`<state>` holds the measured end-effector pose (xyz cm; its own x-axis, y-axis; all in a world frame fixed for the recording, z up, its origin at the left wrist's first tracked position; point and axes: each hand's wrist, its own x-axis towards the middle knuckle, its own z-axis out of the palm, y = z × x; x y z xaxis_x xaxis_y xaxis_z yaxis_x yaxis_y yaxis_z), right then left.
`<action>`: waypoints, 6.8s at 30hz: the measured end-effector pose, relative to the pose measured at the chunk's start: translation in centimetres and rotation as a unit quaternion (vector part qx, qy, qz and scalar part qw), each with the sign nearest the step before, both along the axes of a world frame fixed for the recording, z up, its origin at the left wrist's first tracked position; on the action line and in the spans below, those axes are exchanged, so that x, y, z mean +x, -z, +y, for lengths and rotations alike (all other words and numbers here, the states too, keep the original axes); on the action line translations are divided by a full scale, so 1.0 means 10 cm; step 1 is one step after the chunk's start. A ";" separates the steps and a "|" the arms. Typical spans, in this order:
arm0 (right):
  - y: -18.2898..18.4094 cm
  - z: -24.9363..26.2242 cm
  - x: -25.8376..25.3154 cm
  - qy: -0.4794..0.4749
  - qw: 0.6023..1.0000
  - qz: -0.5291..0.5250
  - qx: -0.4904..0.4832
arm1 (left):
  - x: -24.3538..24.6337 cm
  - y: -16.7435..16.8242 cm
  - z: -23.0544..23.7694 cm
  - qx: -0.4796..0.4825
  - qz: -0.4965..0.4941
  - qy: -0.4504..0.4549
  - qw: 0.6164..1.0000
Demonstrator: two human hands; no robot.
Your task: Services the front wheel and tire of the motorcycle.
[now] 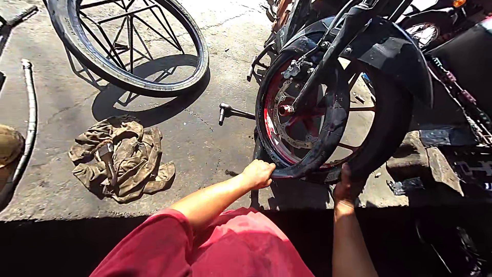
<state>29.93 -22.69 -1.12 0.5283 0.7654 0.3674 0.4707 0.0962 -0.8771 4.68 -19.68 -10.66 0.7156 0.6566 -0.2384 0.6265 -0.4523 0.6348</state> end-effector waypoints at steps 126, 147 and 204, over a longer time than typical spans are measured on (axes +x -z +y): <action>-1.48 0.80 0.34 0.084 0.907 -0.405 -0.086 | -0.19 -1.80 3.43 0.215 -0.255 -0.170 0.927; -1.38 1.28 -0.11 -0.022 0.823 -0.512 -0.244 | -0.23 -1.38 3.41 0.304 -0.171 -0.186 0.918; -0.62 0.39 0.95 0.031 0.960 -0.150 -0.234 | 1.40 0.50 -0.03 -0.380 -0.049 -0.254 0.888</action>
<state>39.42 -18.76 5.06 0.5020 0.8547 0.1322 0.7004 -0.3121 -0.6419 18.67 -20.03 -15.67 0.4151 0.5777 -0.7028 0.5516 0.4545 0.6994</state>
